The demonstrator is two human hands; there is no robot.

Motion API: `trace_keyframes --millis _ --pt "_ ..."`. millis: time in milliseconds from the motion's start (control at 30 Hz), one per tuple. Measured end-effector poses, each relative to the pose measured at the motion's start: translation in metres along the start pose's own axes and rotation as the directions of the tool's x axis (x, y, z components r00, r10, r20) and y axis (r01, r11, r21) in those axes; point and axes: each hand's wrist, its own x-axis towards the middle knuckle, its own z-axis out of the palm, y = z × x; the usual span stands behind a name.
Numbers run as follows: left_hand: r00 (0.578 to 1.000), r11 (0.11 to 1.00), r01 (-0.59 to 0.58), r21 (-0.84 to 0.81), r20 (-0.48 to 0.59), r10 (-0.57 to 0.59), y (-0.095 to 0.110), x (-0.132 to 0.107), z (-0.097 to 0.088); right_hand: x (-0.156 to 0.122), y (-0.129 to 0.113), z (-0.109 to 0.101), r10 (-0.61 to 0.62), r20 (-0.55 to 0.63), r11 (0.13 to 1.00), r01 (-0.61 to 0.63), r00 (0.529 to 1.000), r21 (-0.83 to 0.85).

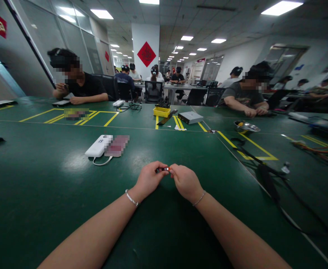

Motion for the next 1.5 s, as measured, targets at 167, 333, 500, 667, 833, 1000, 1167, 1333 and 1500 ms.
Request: trace_keyframes --millis 167,333,500,667,833,1000,1167,1333,1500 --pt "1.000 1.000 0.021 -0.009 -0.009 -0.021 0.000 0.000 0.000 -0.001 -0.003 0.002 0.007 0.016 1.000 -0.007 1.000 -0.023" --pt "1.000 1.000 0.029 -0.001 -0.005 -0.029 0.000 -0.001 0.000 0.000 -0.008 0.003 0.029 0.034 0.999 -0.027 0.999 -0.044" --pt "1.000 1.000 0.000 0.016 -0.003 0.000 -0.002 -0.002 0.002 -0.001 -0.012 0.003 0.004 0.022 0.990 -0.001 1.000 -0.141" --pt "1.000 1.000 -0.015 0.022 0.024 0.014 -0.004 -0.002 0.003 -0.002 -0.011 0.007 -0.045 0.017 0.991 0.047 0.999 -0.123" --pt "1.000 1.000 -0.028 0.000 0.008 0.028 -0.002 0.000 0.001 -0.002 -0.011 0.013 -0.080 -0.038 0.997 0.079 0.996 -0.015" --pt "0.997 0.997 -0.059 0.047 -0.037 0.061 -0.002 0.002 -0.001 -0.001 -0.008 0.012 -0.106 -0.065 0.994 0.107 0.992 0.007" --pt "0.997 0.996 -0.076 0.052 0.005 0.076 -0.007 0.004 -0.001 0.000 0.001 0.010 -0.114 -0.046 0.992 0.112 0.992 -0.049" --pt "0.993 0.998 -0.066 -0.001 0.094 0.066 -0.006 0.004 0.000 0.001 0.005 0.009 -0.081 -0.027 0.995 0.079 0.996 -0.058" --pt "0.984 0.996 -0.068 0.051 0.171 0.059 -0.002 0.001 0.001 0.004 0.008 0.002 0.076 0.011 0.989 -0.074 0.997 -0.129"
